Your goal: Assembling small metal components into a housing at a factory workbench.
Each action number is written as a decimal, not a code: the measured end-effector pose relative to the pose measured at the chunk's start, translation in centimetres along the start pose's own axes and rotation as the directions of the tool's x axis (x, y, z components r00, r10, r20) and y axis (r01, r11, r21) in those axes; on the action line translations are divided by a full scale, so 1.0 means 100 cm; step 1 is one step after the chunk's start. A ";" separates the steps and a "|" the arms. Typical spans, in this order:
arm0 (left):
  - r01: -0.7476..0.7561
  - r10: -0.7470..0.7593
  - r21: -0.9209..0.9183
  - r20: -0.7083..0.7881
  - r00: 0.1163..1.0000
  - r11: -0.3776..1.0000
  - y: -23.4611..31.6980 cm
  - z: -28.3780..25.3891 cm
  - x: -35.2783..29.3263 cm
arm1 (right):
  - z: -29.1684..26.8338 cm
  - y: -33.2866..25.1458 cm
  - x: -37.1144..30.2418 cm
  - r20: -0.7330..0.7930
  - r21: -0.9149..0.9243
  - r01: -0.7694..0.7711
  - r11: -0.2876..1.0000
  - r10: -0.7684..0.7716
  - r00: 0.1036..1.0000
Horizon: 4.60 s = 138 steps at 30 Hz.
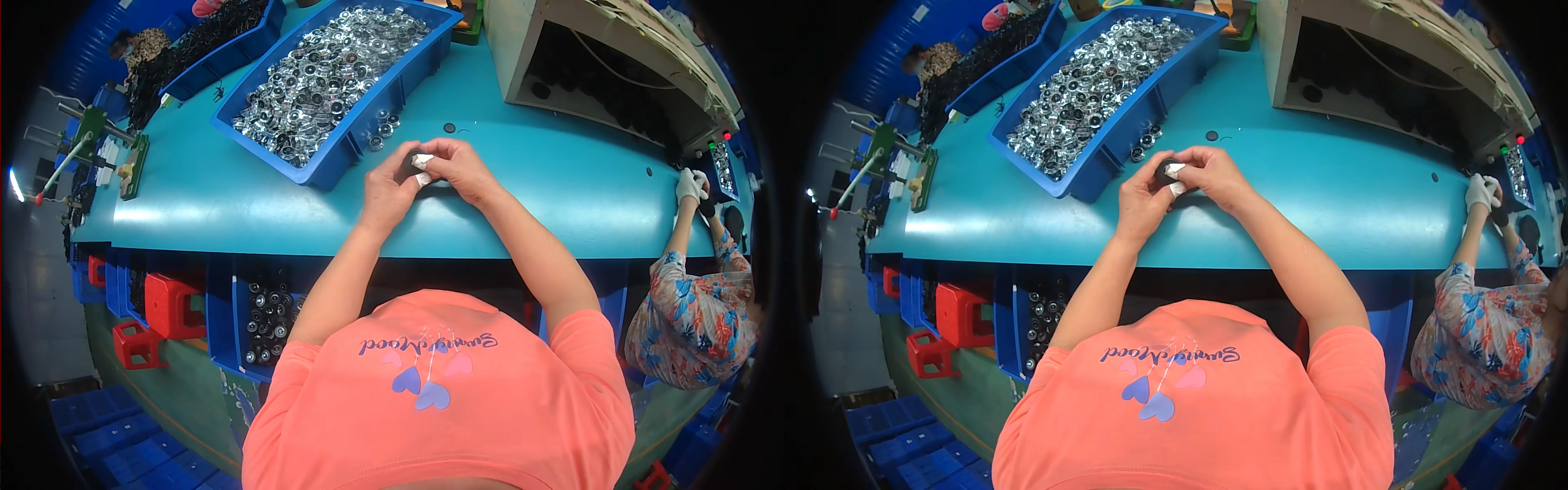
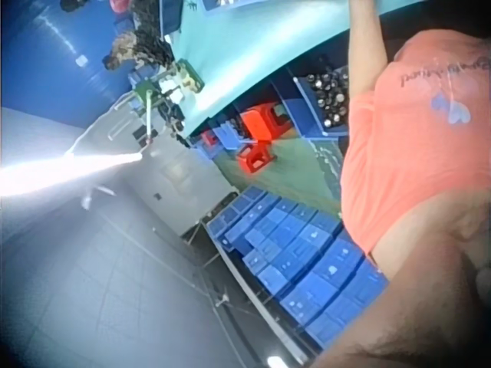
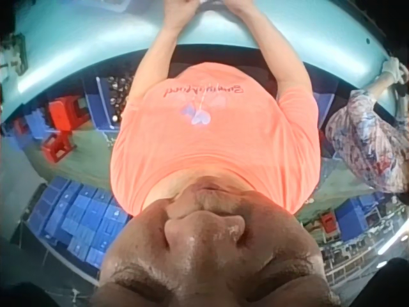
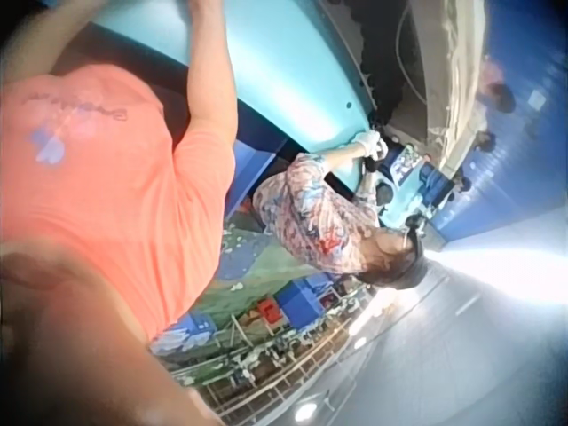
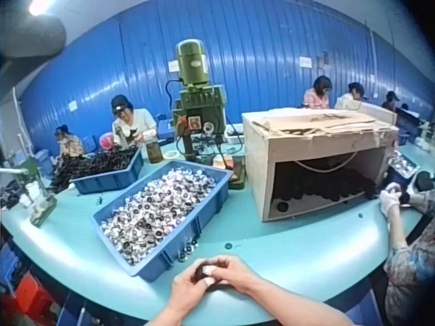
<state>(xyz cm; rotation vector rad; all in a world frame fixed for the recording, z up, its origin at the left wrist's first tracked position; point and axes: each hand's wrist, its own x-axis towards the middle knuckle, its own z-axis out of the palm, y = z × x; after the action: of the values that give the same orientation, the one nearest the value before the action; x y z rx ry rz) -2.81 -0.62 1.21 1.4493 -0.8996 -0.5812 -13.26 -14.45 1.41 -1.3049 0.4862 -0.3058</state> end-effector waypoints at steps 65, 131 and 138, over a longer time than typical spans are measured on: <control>0.344 -0.078 -0.845 0.343 0.936 0.409 -0.010 -0.046 -0.016 | 0.027 0.010 0.073 -0.006 -0.936 0.191 0.296 -0.556 0.831; 0.238 -0.157 -0.519 0.196 0.968 0.821 -0.004 -0.010 0.008 | 0.023 -0.012 -0.013 -0.036 -0.556 0.494 0.668 -0.614 0.789; 0.166 -0.180 -0.500 0.021 0.983 0.850 -0.021 -0.008 0.004 | 0.023 -0.013 -0.017 0.045 -0.384 0.503 0.775 -0.528 0.848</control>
<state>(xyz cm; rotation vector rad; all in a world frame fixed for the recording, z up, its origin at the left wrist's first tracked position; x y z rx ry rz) -1.60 -0.68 -0.65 1.0616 -0.5384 -0.8587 -13.51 -11.99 3.43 -1.8157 0.2322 -0.7463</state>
